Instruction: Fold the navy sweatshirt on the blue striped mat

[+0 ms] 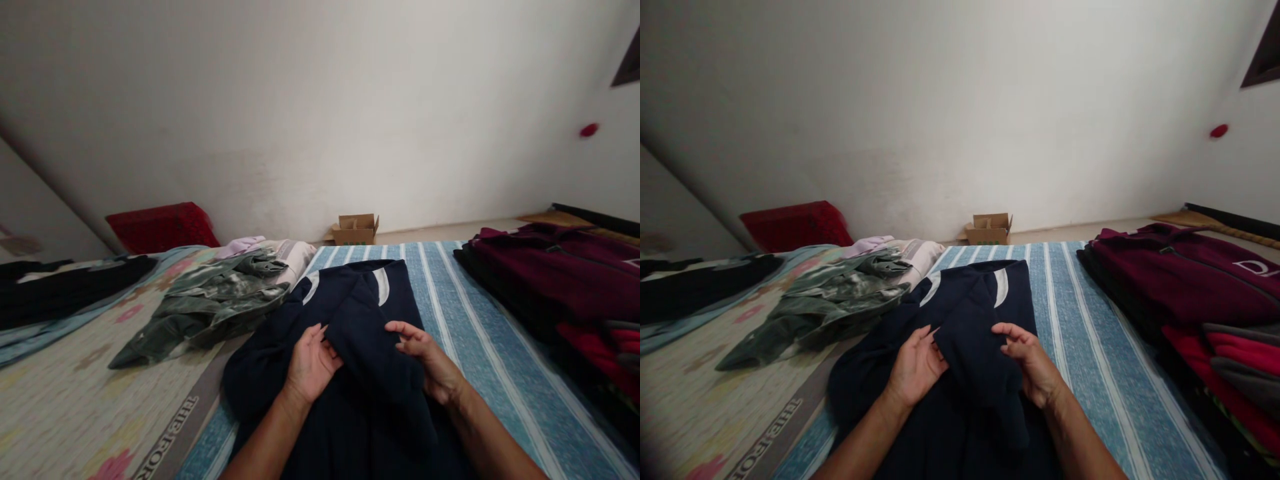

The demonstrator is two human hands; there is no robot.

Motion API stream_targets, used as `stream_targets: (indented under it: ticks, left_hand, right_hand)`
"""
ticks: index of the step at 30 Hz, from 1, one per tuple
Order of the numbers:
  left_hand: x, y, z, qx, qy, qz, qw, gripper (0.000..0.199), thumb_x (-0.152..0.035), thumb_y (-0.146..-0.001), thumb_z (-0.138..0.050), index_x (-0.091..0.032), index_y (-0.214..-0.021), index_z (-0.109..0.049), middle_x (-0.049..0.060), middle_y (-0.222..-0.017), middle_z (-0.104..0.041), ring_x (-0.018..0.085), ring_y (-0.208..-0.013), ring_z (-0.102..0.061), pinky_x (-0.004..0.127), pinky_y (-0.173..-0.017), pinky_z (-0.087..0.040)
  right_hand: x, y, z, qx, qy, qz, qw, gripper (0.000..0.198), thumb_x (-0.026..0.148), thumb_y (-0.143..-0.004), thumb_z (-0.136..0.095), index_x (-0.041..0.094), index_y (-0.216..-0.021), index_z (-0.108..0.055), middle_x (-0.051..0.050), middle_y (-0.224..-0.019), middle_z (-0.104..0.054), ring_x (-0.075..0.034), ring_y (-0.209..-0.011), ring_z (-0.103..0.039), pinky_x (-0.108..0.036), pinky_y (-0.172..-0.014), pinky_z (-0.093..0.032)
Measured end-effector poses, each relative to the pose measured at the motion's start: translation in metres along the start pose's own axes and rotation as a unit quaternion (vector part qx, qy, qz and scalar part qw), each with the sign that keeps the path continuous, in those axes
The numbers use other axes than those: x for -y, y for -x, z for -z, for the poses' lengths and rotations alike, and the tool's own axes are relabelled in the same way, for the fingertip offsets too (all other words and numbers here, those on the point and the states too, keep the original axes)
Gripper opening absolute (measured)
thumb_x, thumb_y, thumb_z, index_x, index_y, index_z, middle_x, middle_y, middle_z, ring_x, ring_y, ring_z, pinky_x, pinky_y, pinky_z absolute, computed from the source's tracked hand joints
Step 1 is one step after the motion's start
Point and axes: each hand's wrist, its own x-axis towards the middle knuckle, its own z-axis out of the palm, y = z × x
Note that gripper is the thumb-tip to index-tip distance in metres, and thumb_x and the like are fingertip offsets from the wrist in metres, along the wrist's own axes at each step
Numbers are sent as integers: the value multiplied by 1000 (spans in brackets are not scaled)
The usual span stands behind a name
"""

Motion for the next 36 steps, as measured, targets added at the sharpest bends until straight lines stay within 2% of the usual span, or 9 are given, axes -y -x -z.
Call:
stream_targets:
  ticks: [2,4,7,11,17,22,30,33,36]
  left_hand:
    - [2,-2,1,0,0,1,1000,16,-29,-82,-51,-15,-83,-59,3,-65,-66,15,-56,-63,30,-59,-52]
    - [6,-5,2,-13,-12,-3,1000,13,-22,-78,-57,-15,-89,-59,3,-72,-68,14,-59,-65,26,-57,-52]
    - [11,-7,4,-21,-27,-12,999,26,-12,-73,-62,-18,-98,-59,2,-84,-70,15,-66,-67,23,-56,-52]
    - [13,-6,3,3,-47,-17,999,34,-10,-73,-61,-19,-105,-60,4,-91,-71,15,-69,-68,22,-55,-53]
    - [14,-5,1,19,-60,-28,998,44,-7,-70,-62,-18,-113,-58,6,-95,-70,18,-78,-68,24,-64,-55]
    - [18,-8,4,25,-92,-37,995,53,-9,-67,-67,-21,-117,-56,5,-97,-70,19,-78,-68,25,-62,-55]
    - [19,-4,0,7,-154,-34,987,51,-12,-64,-70,-17,-113,-58,9,-97,-70,19,-71,-68,26,-55,-54]
    - [18,-4,-1,7,-147,-31,989,49,-11,-64,-70,-15,-112,-59,10,-97,-70,19,-74,-68,25,-59,-54]
    - [18,-5,-2,1,-141,-37,989,47,-9,-64,-70,-13,-110,-59,10,-96,-70,19,-74,-68,26,-63,-54]
  right_hand:
    - [2,2,1,3,-1,-8,1000,41,18,-60,-70,18,-100,-61,-2,-77,-68,-12,-59,-62,-22,-57,-48]
    - [3,3,1,13,-1,-11,1000,39,20,-62,-71,18,-100,-61,-1,-76,-68,-12,-58,-62,-21,-55,-48]
    - [6,6,3,36,-5,-2,999,40,24,-64,-73,18,-102,-61,-3,-82,-68,-12,-63,-63,-22,-60,-49]
    - [8,8,7,62,13,19,998,46,27,-61,-77,20,-103,-60,-5,-95,-67,-15,-76,-65,-27,-71,-50]
    - [9,11,6,81,14,24,996,49,23,-58,-77,21,-104,-61,-3,-91,-68,-15,-75,-64,-27,-70,-50]
    - [9,13,5,106,-11,27,994,47,20,-59,-76,21,-104,-61,-1,-87,-69,-13,-71,-65,-24,-67,-50]
    - [14,16,13,137,8,-4,991,46,20,-61,-77,20,-104,-62,-5,-95,-69,-15,-76,-66,-25,-71,-51]
    - [13,16,16,170,19,-34,985,51,19,-60,-78,18,-108,-60,-7,-99,-68,-16,-79,-66,-26,-72,-51]
    - [10,15,19,200,65,-84,974,58,18,-63,-77,17,-116,-55,-8,-99,-67,-16,-75,-67,-25,-66,-52]
